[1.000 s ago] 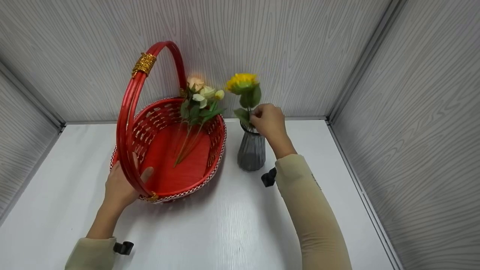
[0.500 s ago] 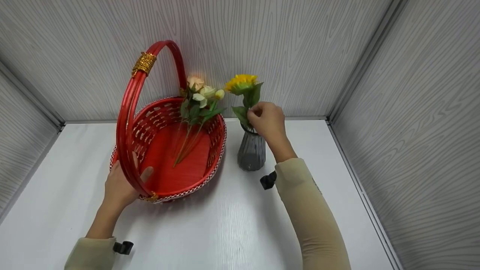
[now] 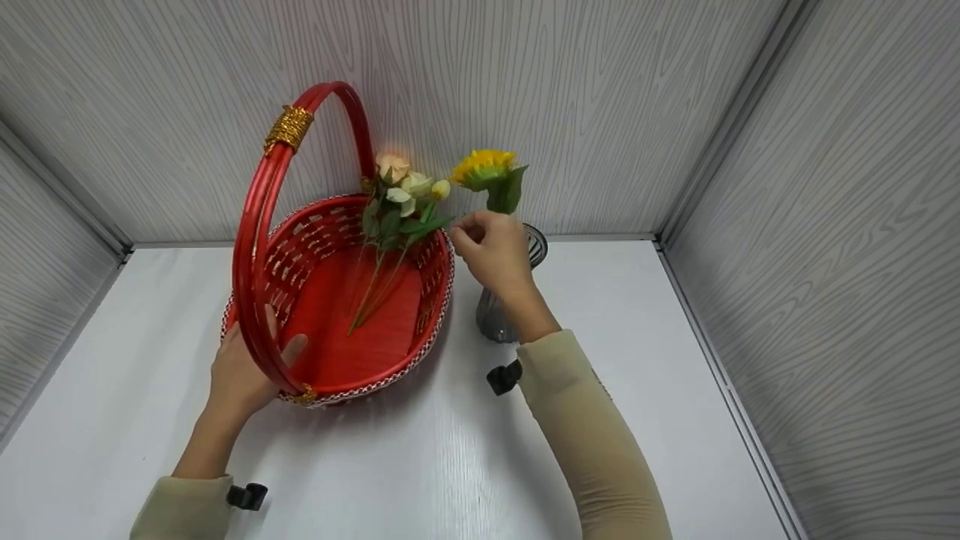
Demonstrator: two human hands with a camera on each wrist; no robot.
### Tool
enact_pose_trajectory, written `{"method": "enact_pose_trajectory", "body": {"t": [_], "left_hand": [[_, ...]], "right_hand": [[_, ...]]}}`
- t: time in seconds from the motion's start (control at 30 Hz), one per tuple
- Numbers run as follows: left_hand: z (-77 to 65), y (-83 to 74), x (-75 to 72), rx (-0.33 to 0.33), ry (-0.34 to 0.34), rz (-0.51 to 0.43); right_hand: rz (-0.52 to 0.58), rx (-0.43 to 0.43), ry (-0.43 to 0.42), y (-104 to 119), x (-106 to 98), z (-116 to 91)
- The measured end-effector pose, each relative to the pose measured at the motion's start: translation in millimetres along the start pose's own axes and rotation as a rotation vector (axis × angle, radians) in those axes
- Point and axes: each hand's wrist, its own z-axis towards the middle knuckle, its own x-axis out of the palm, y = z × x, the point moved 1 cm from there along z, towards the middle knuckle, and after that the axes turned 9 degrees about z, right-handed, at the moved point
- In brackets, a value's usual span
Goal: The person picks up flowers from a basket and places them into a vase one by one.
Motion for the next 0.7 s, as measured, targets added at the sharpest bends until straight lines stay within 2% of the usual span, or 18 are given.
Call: {"method": "enact_pose_trajectory", "body": {"t": [0.27,0.4,0.53,0.7], "left_hand": [[0.5,0.5,0.4,-0.009,0.014,0.005],[0.5,0.5,0.6,-0.010,0.004,0.013],[0.7,-0.3,1.7,-0.005,0.002,0.023],[1.5,1.0,2.0,-0.005,-0.016,0.022]], "right_hand": [[0.105,-0.036,0.037,-5,37,-4],[0.159,-0.013,0.045,-11,56,-4],[0.234,0.069,0.045,-23,71,-3],[0.393,0.203,0.034,-39,86,-2]]}}
